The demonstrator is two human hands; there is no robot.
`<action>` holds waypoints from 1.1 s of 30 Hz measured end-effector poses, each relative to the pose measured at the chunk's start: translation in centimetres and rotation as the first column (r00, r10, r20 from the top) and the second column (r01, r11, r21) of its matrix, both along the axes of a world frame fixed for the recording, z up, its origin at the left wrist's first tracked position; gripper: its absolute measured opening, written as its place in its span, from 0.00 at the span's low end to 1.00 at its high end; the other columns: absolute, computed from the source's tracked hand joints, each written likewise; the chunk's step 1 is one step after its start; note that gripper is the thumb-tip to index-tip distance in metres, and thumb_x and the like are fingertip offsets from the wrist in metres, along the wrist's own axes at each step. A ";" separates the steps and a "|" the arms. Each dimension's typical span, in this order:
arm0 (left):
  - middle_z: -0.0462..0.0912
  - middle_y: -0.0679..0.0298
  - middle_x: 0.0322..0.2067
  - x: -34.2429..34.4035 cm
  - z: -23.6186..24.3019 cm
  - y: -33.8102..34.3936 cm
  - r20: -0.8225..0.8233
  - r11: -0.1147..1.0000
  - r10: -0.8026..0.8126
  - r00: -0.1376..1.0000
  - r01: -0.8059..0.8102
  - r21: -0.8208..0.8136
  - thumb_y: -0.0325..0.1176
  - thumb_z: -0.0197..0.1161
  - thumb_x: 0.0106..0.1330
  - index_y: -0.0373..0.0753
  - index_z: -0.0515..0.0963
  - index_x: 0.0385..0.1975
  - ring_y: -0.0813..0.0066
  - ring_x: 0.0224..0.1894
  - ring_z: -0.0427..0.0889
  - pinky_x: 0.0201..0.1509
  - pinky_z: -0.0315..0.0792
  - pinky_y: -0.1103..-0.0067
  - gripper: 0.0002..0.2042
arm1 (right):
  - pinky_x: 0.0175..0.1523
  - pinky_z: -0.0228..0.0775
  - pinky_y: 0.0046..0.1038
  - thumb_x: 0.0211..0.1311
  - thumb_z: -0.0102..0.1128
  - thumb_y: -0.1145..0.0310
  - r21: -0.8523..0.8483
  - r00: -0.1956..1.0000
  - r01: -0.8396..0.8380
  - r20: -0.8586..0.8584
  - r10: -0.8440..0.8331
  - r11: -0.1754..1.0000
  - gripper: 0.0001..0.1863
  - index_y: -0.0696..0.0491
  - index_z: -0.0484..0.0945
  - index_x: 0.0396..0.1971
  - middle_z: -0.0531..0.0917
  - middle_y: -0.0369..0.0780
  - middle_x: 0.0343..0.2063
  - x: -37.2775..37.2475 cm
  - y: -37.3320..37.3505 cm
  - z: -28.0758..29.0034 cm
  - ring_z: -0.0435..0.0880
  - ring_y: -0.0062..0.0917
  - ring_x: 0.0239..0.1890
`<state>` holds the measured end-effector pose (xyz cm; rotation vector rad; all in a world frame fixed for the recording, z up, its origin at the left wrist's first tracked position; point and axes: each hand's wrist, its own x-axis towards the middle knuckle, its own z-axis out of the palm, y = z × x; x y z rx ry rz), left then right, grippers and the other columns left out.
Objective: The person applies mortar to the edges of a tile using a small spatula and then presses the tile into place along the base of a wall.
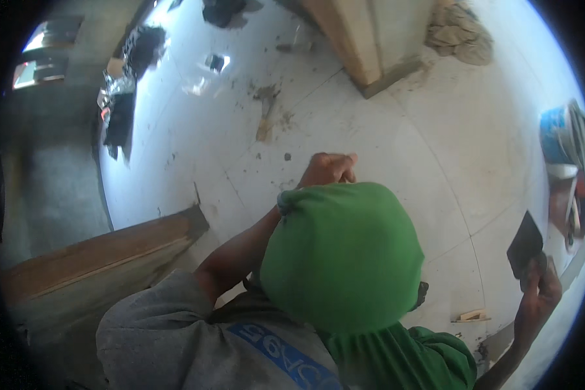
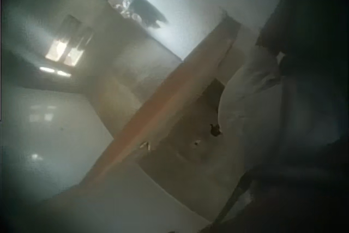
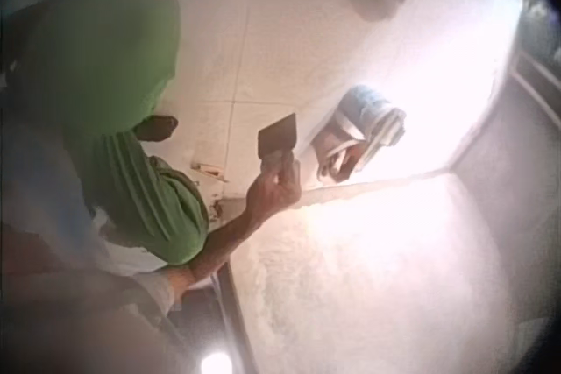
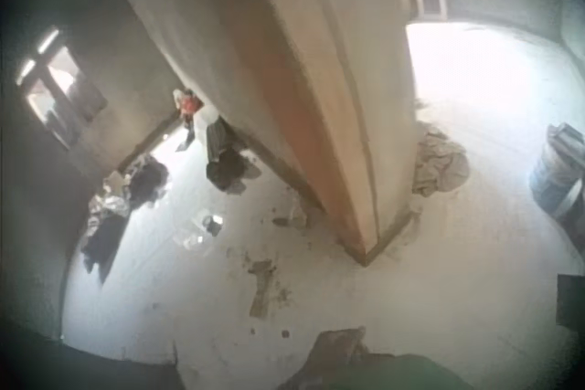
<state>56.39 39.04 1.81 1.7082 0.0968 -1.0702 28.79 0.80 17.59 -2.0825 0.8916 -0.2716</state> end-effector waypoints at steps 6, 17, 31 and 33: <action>0.88 0.52 0.37 10.7 -13.3 21.8 0.892 0.749 -0.085 0.444 -0.562 0.351 0.36 0.66 0.68 0.34 0.84 0.41 0.52 0.44 0.87 0.53 0.79 0.65 0.11 | 0.34 0.54 0.25 0.77 0.59 0.67 -0.173 0.799 -0.486 -0.486 0.355 0.857 0.12 0.58 0.78 0.33 0.69 0.30 0.25 4.8 -1.6 -2.0 0.64 0.14 0.29; 0.45 0.37 0.78 13.9 -19.5 67.2 0.564 -0.346 0.744 0.358 -0.516 0.784 0.73 0.68 0.51 0.44 0.45 0.82 0.36 0.80 0.45 0.79 0.50 0.47 0.63 | 0.38 0.64 0.39 0.70 0.58 0.72 -0.034 0.603 -0.591 -0.683 0.413 0.806 0.08 0.63 0.76 0.34 0.78 0.44 0.30 13.3 2.4 -5.3 0.75 0.35 0.35; 0.75 0.41 0.63 14.4 -15.5 51.8 0.581 -0.180 0.604 0.546 -0.616 0.767 0.50 0.76 0.57 0.25 0.66 0.65 0.44 0.65 0.77 0.69 0.74 0.60 0.43 | 0.60 0.69 0.42 0.65 0.62 0.75 -0.195 0.641 -0.489 -0.741 0.199 0.850 0.09 0.61 0.82 0.43 0.84 0.49 0.42 11.6 2.6 -5.4 0.78 0.45 0.52; 0.77 0.42 0.63 13.7 -14.5 47.4 0.558 -0.128 0.572 0.602 -0.606 0.785 0.50 0.76 0.58 0.25 0.63 0.66 0.45 0.65 0.77 0.70 0.73 0.61 0.45 | 0.61 0.70 0.42 0.64 0.63 0.77 -0.216 0.671 -0.462 -0.719 0.181 0.860 0.11 0.61 0.81 0.45 0.83 0.48 0.45 10.7 2.6 -5.4 0.77 0.44 0.54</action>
